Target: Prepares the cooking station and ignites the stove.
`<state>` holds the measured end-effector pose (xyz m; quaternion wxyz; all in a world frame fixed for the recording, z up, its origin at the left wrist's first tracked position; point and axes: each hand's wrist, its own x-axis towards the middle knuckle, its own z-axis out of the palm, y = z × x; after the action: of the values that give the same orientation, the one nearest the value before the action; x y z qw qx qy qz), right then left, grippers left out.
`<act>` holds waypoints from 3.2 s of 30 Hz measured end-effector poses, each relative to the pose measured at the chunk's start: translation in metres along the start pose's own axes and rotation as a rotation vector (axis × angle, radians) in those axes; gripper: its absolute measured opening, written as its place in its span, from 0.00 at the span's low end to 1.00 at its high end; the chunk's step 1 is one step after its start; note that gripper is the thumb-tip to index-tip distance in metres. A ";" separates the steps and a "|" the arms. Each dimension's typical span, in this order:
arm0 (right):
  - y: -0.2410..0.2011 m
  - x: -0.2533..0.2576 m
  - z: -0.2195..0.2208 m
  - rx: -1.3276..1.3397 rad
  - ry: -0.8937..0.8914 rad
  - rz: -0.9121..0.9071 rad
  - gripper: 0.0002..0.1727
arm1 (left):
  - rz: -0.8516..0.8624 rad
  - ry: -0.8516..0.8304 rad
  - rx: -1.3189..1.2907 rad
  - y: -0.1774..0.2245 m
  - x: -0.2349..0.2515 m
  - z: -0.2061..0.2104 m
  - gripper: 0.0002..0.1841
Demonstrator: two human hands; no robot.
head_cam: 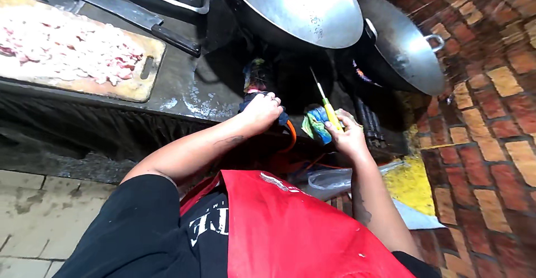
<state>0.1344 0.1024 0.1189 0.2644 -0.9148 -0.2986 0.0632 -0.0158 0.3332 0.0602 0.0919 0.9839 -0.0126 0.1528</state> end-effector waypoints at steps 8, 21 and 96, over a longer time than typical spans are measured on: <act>0.017 -0.009 -0.005 0.071 -0.002 0.026 0.22 | -0.256 0.221 -0.235 -0.040 0.037 -0.041 0.17; 0.017 -0.005 0.005 0.077 -0.060 0.053 0.23 | -0.324 -0.123 -0.045 -0.055 0.048 -0.037 0.09; -0.116 0.079 0.096 -0.056 -0.016 0.101 0.22 | -0.151 0.067 -0.182 -0.007 0.002 -0.002 0.06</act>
<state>0.1127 0.2699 0.1005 0.2330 -0.9352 -0.2559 0.0753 -0.0136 0.3408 0.0612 0.1924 0.9640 0.0507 0.1765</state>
